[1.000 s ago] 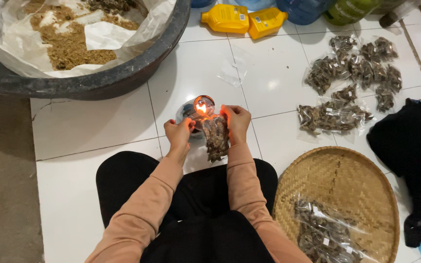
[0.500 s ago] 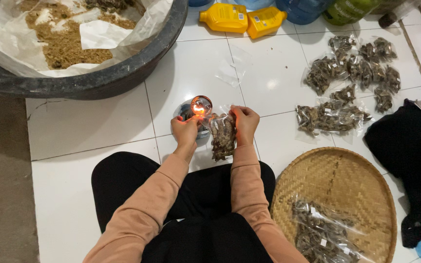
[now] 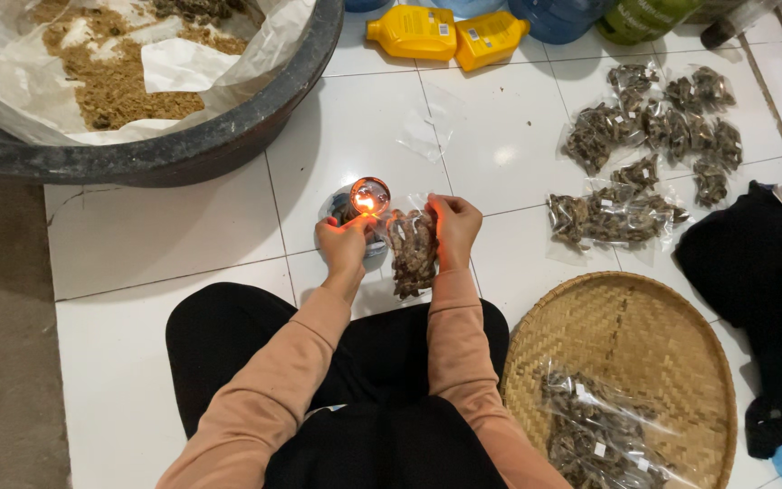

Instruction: The person sits on the floor and seals small clear plastic bags filled with dried items by holding each bag's open edge over a lit candle flame to melt it closed. They take bags one at a time from a woven tray, seal each over the flame, and place the sealed bags on the floor.

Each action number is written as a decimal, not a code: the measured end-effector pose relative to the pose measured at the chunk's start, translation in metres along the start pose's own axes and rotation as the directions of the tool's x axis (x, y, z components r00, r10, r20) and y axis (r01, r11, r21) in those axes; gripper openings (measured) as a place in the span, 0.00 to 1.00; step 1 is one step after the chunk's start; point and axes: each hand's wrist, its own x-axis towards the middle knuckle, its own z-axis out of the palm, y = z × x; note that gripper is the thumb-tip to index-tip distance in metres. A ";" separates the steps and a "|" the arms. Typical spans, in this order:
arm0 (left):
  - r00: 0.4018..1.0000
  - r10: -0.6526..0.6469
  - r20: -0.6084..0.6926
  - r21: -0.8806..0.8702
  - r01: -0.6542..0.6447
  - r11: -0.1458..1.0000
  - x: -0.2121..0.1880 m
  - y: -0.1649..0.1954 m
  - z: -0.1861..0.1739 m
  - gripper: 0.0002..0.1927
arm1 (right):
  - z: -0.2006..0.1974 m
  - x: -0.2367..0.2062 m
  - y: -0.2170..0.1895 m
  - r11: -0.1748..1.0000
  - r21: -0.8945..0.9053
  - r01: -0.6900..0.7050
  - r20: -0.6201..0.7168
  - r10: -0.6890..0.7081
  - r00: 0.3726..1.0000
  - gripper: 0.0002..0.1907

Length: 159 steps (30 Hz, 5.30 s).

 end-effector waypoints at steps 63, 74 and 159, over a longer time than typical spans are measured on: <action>0.809 0.395 0.436 -0.025 -0.428 0.904 -0.072 0.003 -0.028 0.19 | -0.042 -0.081 -0.056 0.973 0.209 0.095 0.037 -0.105 0.994 0.06; 0.382 0.620 0.685 0.196 -0.916 0.349 -0.185 0.154 -0.036 0.16 | -0.026 -0.181 -0.126 0.938 0.278 0.206 0.177 -0.260 0.949 0.01; 0.527 0.352 0.774 0.530 -0.843 0.096 -0.150 0.058 -0.071 0.11 | -0.424 -0.126 0.067 0.569 -0.740 -0.359 -0.545 -0.193 0.816 0.14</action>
